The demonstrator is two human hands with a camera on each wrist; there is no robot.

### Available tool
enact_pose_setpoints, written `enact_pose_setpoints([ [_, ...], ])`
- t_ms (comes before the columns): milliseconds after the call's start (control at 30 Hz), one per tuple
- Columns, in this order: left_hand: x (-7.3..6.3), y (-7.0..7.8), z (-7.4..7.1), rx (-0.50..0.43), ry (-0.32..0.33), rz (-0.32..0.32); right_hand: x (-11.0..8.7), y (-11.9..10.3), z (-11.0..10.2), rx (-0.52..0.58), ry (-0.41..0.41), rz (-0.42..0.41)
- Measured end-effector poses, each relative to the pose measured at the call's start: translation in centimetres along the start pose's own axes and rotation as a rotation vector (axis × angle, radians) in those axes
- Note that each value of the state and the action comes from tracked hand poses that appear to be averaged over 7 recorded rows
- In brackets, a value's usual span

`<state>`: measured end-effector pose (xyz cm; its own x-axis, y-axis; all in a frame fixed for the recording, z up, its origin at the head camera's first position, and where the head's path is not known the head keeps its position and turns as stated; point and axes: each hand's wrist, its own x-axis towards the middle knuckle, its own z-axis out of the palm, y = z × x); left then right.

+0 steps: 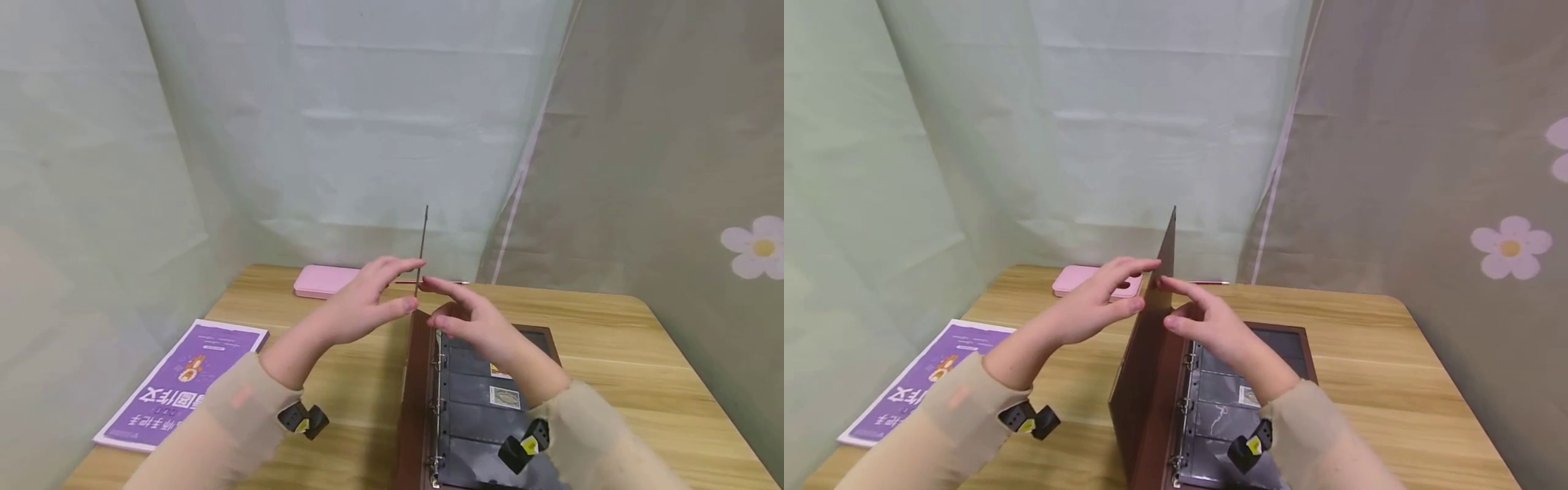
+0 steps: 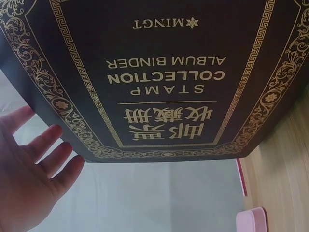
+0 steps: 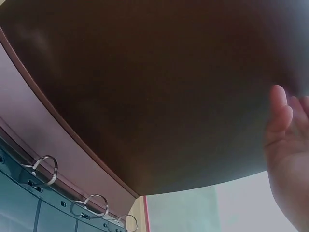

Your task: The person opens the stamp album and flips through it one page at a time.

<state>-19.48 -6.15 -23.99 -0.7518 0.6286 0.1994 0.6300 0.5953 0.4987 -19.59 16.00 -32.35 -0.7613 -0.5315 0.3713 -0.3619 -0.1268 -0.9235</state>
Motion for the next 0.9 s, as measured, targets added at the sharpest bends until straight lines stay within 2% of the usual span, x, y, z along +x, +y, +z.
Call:
enact_pose_setpoints([
  [200, -0.3, -0.3, -0.2, -0.049, 0.003, 0.011, -0.5, 0.3, -0.1, -0.028, -0.005, 0.003],
  [367, -1.3, -1.1, -1.0, -0.133, 0.012, 0.019, -1.4, 1.1, -0.5, -0.02, 0.018, 0.022],
  [567, -3.1, -2.5, -2.3, -0.198, 0.025, -0.047, -2.6, 1.9, -1.5, -0.006, 0.056, 0.02],
  [667, -3.7, -2.9, -2.9, -0.208, 0.018, -0.066, -3.0, 2.3, -2.1, 0.027, 0.076, -0.002],
  [900, -5.2, -3.9, -4.1, -0.176, 0.02, -0.095, -3.8, 3.1, -2.9, 0.108, 0.061, -0.02],
])
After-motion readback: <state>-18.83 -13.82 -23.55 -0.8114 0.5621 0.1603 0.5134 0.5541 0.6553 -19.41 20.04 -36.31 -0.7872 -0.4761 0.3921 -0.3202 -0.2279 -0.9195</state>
